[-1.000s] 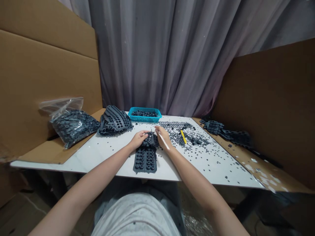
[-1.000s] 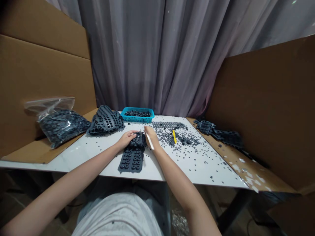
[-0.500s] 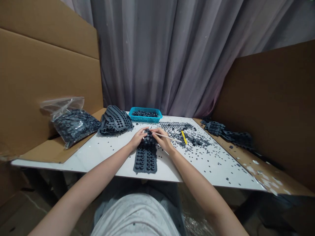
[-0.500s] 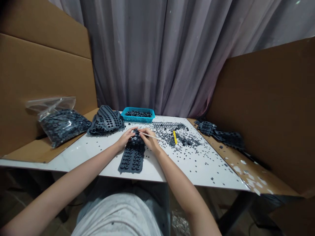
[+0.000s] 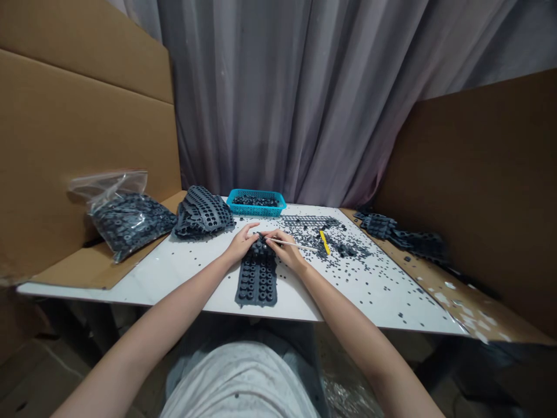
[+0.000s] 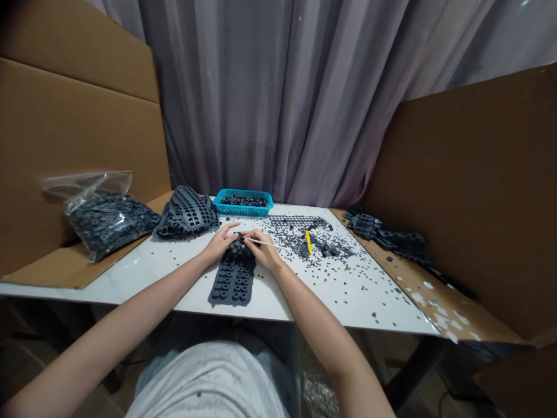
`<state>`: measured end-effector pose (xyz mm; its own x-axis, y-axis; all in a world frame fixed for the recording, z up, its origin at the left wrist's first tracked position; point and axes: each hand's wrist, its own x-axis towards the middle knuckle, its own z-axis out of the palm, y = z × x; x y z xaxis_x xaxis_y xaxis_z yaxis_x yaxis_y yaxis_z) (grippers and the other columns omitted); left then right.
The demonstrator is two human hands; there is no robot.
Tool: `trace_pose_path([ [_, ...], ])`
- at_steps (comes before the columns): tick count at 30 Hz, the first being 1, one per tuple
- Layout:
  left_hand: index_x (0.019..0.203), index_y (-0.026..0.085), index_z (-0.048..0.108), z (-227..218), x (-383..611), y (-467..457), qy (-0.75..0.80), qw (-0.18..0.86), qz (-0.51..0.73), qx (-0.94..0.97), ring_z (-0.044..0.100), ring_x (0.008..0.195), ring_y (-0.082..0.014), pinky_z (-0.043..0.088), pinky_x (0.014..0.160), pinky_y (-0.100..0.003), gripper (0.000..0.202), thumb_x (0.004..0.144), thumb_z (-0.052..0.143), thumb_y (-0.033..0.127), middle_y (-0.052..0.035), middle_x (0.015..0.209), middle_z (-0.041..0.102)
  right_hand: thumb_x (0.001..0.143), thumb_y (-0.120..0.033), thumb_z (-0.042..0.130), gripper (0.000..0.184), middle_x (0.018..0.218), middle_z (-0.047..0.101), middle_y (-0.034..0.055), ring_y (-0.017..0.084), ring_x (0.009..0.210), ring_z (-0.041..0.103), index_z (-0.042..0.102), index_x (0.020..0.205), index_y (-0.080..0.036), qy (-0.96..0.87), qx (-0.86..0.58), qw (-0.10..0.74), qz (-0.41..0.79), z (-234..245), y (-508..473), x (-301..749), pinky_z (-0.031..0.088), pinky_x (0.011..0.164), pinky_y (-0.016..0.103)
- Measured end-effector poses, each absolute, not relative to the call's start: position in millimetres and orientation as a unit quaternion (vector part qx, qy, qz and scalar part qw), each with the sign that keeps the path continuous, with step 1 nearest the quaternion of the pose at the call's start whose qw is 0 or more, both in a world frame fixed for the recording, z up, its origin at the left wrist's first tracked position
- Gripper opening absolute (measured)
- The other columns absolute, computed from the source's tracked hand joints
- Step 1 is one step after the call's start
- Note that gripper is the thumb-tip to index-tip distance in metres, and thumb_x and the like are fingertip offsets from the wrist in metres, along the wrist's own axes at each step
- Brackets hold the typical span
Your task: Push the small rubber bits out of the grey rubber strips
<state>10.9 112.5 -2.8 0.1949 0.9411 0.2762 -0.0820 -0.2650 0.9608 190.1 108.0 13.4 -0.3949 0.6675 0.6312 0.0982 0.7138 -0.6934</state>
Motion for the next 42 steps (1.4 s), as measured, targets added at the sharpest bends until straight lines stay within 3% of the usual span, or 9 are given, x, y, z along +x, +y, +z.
trace_pose_path([
  [9, 0.116, 0.019, 0.054, 0.4, 5.3, 115.8, 0.373, 0.475, 0.503, 0.618, 0.044, 0.044, -0.0082, 0.028, 0.047, -0.018, 0.049, 0.072, 0.067, 0.039, 0.008, 0.05, 0.049, 0.086, -0.04, 0.056, 0.02, 0.105, 0.068, 0.0096, 0.023, 0.099, 0.064, 0.061, 0.088, -0.02, -0.782, -0.243, 0.498, 0.285, 15.0, 106.7, 190.9, 0.048, 0.085, 0.038],
  [18, 0.117, 0.018, 0.051, -2.0, 6.0, 117.0, 0.363, 0.461, 0.5, 0.637, 0.037, 0.04, -0.0065, 0.021, 0.046, -0.018, 0.05, 0.074, 0.066, 0.038, 0.0096, 0.047, 0.045, 0.083, -0.041, 0.058, 0.021, 0.102, 0.069, 0.0097, 0.023, 0.095, 0.065, 0.061, 0.086, -0.02, -0.765, -0.257, 0.504, 0.309, 13.7, 107.2, 191.9, 0.049, 0.082, 0.038],
  [28, 0.116, 0.018, 0.049, -4.3, 5.7, 118.0, 0.35, 0.456, 0.494, 0.653, 0.036, 0.042, -0.0064, 0.022, 0.046, -0.018, 0.048, 0.075, 0.065, 0.038, 0.0092, 0.049, 0.047, 0.089, -0.032, 0.047, 0.015, 0.105, 0.068, 0.0072, 0.02, 0.091, 0.065, 0.057, 0.094, -0.022, -0.828, -0.276, 0.442, 0.207, 11.7, 110.0, 190.9, 0.05, 0.081, 0.036],
  [35, 0.115, 0.02, 0.051, -1.7, 7.5, 115.2, 0.361, 0.458, 0.498, 0.641, 0.038, 0.042, -0.0069, 0.025, 0.047, -0.018, 0.049, 0.073, 0.066, 0.039, 0.0102, 0.048, 0.042, 0.087, -0.033, 0.047, 0.016, 0.093, 0.07, 0.0066, 0.023, 0.084, 0.065, 0.058, 0.088, -0.022, -0.773, -0.369, 0.493, 0.153, 6.4, 120.4, 193.7, 0.049, 0.077, 0.037],
  [38, 0.114, 0.021, 0.051, 0.7, 8.6, 112.8, 0.364, 0.457, 0.51, 0.631, 0.046, 0.048, -0.0089, 0.031, 0.051, -0.019, 0.047, 0.074, 0.065, 0.042, 0.0078, 0.054, 0.049, 0.086, -0.038, 0.049, 0.019, 0.095, 0.07, 0.0091, 0.026, 0.088, 0.065, 0.058, 0.086, -0.021, -0.717, -0.398, 0.547, 0.165, 10.9, 120.2, 200.3, 0.048, 0.08, 0.041],
  [42, 0.107, 0.021, 0.057, 2.8, 9.7, 112.1, 0.359, 0.455, 0.523, 0.625, 0.056, 0.066, -0.013, 0.039, 0.061, -0.022, 0.039, 0.075, 0.063, 0.042, -0.0005, 0.076, 0.063, 0.084, -0.042, 0.054, 0.021, 0.11, 0.066, 0.01, 0.025, 0.103, 0.061, 0.057, 0.083, -0.021, -0.7, -0.332, 0.583, 0.244, 21.5, 110.8, 200.2, 0.046, 0.09, 0.042],
])
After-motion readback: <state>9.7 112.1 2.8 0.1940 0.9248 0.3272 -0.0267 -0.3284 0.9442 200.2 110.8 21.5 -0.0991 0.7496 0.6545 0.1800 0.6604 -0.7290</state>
